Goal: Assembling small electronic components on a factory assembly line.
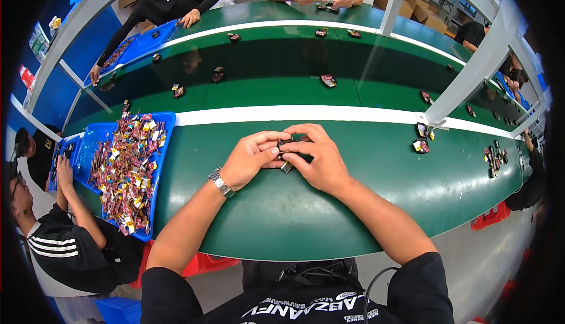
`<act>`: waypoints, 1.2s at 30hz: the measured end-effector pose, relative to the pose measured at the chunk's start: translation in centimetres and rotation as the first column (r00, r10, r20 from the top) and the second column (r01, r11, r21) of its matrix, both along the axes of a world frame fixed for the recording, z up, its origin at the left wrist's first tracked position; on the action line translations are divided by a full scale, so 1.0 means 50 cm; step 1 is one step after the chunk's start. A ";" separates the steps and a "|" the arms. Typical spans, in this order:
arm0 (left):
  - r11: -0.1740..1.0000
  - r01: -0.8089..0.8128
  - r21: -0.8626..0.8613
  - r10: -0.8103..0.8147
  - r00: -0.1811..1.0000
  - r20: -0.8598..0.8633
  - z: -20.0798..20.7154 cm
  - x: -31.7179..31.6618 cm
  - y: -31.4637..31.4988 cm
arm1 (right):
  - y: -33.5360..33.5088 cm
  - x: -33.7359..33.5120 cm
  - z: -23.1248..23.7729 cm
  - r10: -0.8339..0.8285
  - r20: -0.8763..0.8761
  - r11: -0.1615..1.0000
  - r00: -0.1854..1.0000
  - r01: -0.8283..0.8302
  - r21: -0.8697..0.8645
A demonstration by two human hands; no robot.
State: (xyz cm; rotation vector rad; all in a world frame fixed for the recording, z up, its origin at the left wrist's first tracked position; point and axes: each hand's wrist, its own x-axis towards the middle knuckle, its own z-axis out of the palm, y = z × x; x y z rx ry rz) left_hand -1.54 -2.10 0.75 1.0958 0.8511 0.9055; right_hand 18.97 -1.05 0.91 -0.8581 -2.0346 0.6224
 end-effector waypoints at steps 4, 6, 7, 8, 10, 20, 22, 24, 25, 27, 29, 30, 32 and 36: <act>1.000 -0.006 -0.015 0.006 1.000 0.012 0.001 -0.001 0.000 | 0.002 0.001 -0.009 0.011 -0.071 0.990 0.997 -0.020 -0.136; 1.000 -0.010 -0.007 0.011 1.000 0.021 0.002 -0.001 -0.002 | 0.002 0.001 -0.012 0.014 -0.102 0.985 0.995 -0.031 -0.170; 1.000 -0.015 -0.011 0.015 1.000 0.014 0.003 0.000 -0.003 | 0.003 0.001 -0.013 0.011 -0.098 0.982 0.995 -0.029 -0.185; 1.000 -0.019 -0.014 0.019 1.000 0.007 0.004 0.001 -0.004 | 0.003 0.001 -0.013 0.008 -0.093 0.980 0.996 -0.026 -0.199; 1.000 -0.018 -0.008 0.018 1.000 -0.004 0.001 0.002 -0.004 | 0.000 0.000 -0.011 -0.004 -0.082 0.977 0.997 -0.013 -0.214; 0.998 -0.048 0.033 0.047 0.999 0.026 -0.003 -0.001 -0.004 | -0.012 -0.014 0.000 -0.049 -0.108 0.996 0.993 0.041 -0.074; 0.999 -0.033 0.033 0.031 0.998 0.051 -0.010 -0.002 -0.005 | -0.018 -0.015 -0.002 -0.065 -0.117 0.996 0.991 0.058 -0.061; 1.000 -0.018 0.024 0.017 0.997 0.072 -0.010 0.000 -0.004 | -0.018 -0.014 0.000 -0.073 -0.124 0.997 0.990 0.069 -0.037; 1.000 -0.017 0.026 0.015 0.997 0.071 -0.010 -0.001 -0.004 | -0.017 -0.013 0.001 -0.074 -0.125 0.997 0.989 0.070 -0.035; 1.000 -0.016 0.002 0.016 0.996 0.093 -0.012 -0.003 -0.003 | -0.015 -0.010 0.003 -0.050 -0.140 0.998 0.989 0.045 -0.035; 1.000 -0.016 -0.005 0.016 0.997 0.080 -0.008 -0.001 -0.005 | -0.012 -0.005 0.004 -0.036 -0.130 0.999 0.991 0.031 -0.040; 1.000 -0.015 -0.014 0.016 0.998 0.067 -0.006 0.000 -0.008 | -0.013 -0.004 0.004 -0.022 -0.119 0.999 0.993 0.016 -0.047; 0.999 -0.032 0.012 0.031 0.996 0.082 -0.009 0.003 -0.008 | -0.008 -0.007 0.004 -0.007 -0.120 0.999 0.993 0.001 -0.053; 0.995 -0.088 0.038 0.084 0.991 0.101 -0.006 0.011 -0.011 | -0.005 -0.009 0.008 -0.009 -0.099 0.999 0.995 0.006 -0.031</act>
